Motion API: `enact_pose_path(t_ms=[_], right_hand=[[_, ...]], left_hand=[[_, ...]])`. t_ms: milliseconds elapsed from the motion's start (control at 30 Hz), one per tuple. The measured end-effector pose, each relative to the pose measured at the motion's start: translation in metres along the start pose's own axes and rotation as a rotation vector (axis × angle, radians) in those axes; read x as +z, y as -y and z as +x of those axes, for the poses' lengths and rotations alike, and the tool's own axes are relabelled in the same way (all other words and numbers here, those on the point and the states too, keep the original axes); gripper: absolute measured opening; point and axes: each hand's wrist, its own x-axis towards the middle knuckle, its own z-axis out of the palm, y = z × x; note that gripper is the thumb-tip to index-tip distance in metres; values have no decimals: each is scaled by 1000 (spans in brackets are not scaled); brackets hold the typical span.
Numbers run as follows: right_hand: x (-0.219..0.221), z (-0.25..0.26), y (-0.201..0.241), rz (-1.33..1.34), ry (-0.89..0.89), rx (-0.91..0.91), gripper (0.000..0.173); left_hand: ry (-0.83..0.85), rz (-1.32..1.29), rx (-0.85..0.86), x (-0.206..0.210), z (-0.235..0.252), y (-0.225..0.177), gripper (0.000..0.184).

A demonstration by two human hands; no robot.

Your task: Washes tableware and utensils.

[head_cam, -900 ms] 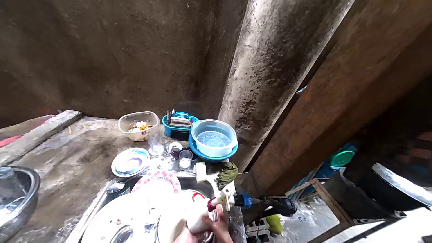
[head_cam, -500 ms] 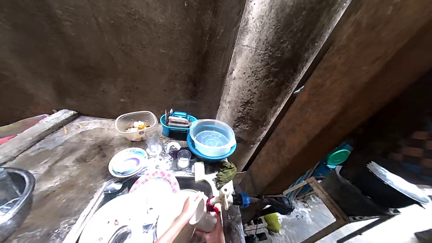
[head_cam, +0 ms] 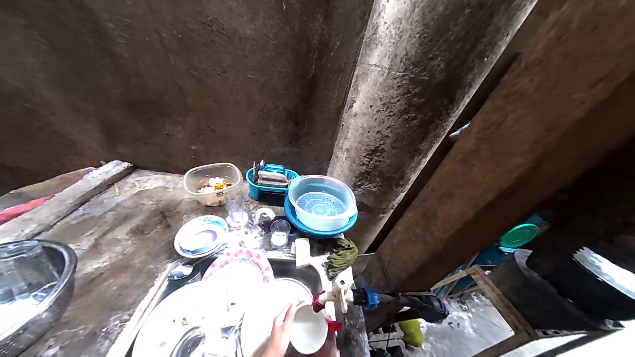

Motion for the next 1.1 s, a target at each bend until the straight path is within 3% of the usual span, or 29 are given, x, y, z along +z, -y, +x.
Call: enact_pose_path(t_ms=[100,133,167,233,300,367,433,467,500,567,633,700,800,833,867,933,1000,1067,1100], right_hand=[[5,3,13,-236,-45,-241,36],[4,-1,17,-441,-18,-370,39],[5,-8,21,-649,16,-483,58],[1,-18,20,-956,94,-667,91],[-11,-10,13,-1131,137,-919,95],[-19,-4,6,-998,136,-942,93],[-15,2,2,-680,40,-783,69],[-10,4,0,-482,-15,-664,53],[-4,5,-1,-294,-68,-547,48],[-1,6,-2,-26,-74,-368,63],[2,4,-7,103,-78,-303,68],[12,-2,-14,144,-144,-312,63],[44,-26,-14,93,-203,-504,55],[45,-29,-16,50,-217,-568,55],[45,-29,-18,32,-205,-596,53],[35,-18,-18,5,-147,-548,47],[24,-10,-21,-68,-96,-492,46],[36,-12,-21,-80,-181,-464,44],[54,-25,-15,-52,-263,-445,42]], left_hand=[[-117,-193,-364,1,7,10,52],[-104,-251,-447,1,8,13,54],[-25,-250,-461,-4,3,16,50],[309,-63,-316,-34,-8,30,36],[511,174,-204,-41,12,48,29],[550,193,-161,-27,43,64,34],[362,128,-247,-1,55,44,45],[296,174,-224,8,58,30,47],[289,256,-145,11,60,23,44],[324,242,13,11,58,19,39],[318,106,49,8,47,17,36],[390,344,200,-4,30,15,38],[598,715,696,-19,8,16,32],[669,766,776,-22,8,13,32],[727,821,742,-23,12,4,34],[868,826,216,-13,28,-21,47],[800,435,-220,2,39,-29,43],[615,217,-336,17,33,-27,42],[623,353,-248,18,28,-22,41]])
